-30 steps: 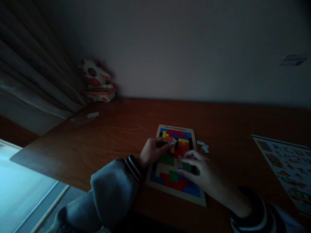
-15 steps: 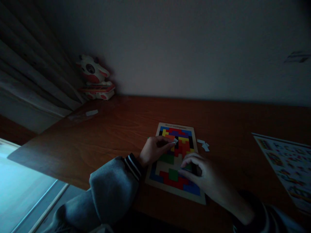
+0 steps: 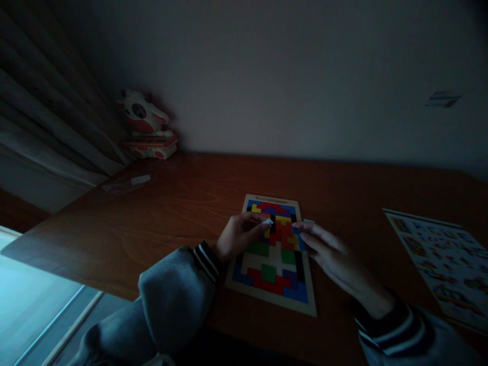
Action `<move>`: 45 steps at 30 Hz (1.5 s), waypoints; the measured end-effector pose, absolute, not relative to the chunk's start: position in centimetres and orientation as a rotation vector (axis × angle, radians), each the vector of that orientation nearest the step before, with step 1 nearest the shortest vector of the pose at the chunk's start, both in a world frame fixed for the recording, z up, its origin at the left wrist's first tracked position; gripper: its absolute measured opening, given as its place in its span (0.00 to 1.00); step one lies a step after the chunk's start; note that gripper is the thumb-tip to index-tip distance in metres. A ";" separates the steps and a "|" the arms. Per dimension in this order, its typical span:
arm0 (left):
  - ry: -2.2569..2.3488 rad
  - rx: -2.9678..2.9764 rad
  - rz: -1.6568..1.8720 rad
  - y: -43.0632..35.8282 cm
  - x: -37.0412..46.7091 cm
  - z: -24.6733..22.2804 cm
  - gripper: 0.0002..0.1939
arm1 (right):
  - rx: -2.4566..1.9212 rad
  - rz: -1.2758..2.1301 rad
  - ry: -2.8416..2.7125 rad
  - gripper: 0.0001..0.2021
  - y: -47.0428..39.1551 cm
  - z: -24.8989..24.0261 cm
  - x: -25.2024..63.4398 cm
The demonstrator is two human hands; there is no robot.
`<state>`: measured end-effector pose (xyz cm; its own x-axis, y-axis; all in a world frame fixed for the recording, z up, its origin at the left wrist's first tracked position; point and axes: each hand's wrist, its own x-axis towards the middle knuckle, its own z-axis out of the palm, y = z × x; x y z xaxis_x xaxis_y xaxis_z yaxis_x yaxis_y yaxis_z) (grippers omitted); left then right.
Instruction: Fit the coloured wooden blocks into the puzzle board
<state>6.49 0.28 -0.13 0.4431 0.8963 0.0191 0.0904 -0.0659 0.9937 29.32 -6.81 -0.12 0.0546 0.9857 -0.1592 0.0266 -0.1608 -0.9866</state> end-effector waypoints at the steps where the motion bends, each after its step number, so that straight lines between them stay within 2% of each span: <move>1: 0.909 1.472 0.853 0.2 6.5 0.1 0.17 | -1.340 1.295 -1.051 0.19 -6.7 -0.2 29.3; 4: 0.852 1.395 0.846 0.1 6.6 0.4 0.16 | -1.304 1.267 -1.019 0.20 -6.1 -0.5 28.9; 8: 0.736 1.357 0.813 0.0 6.7 0.3 0.14 | -1.268 1.193 -1.089 0.16 -4.8 -0.3 27.5; 13: 0.734 1.338 0.774 0.1 6.6 -0.1 0.16 | -1.215 1.090 -1.288 0.14 -3.8 0.3 25.9; 21: 0.913 1.336 0.850 0.5 6.5 -0.2 0.19 | -1.353 0.757 -2.048 0.20 -5.1 1.0 29.9; 32: 0.932 1.354 0.816 0.6 6.5 -0.2 0.16 | -1.260 0.658 -2.305 0.09 -5.3 1.2 30.2; 36: 0.870 1.306 0.861 0.6 6.6 -0.3 0.19 | -1.242 0.555 -2.267 0.11 -5.2 1.2 30.2; 41: 0.814 1.234 0.873 0.3 6.7 -0.1 0.26 | -1.358 0.618 -1.925 0.13 -5.1 0.7 29.4; 45: 0.818 1.295 0.834 0.1 6.5 0.2 0.20 | -1.420 0.774 -1.627 0.15 -5.1 0.2 28.4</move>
<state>6.53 0.09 0.15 0.4745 0.8791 -0.0459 -0.0630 0.0859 0.9943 28.39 -5.13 0.20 -0.0247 0.9825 0.1845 0.4765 0.1738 -0.8618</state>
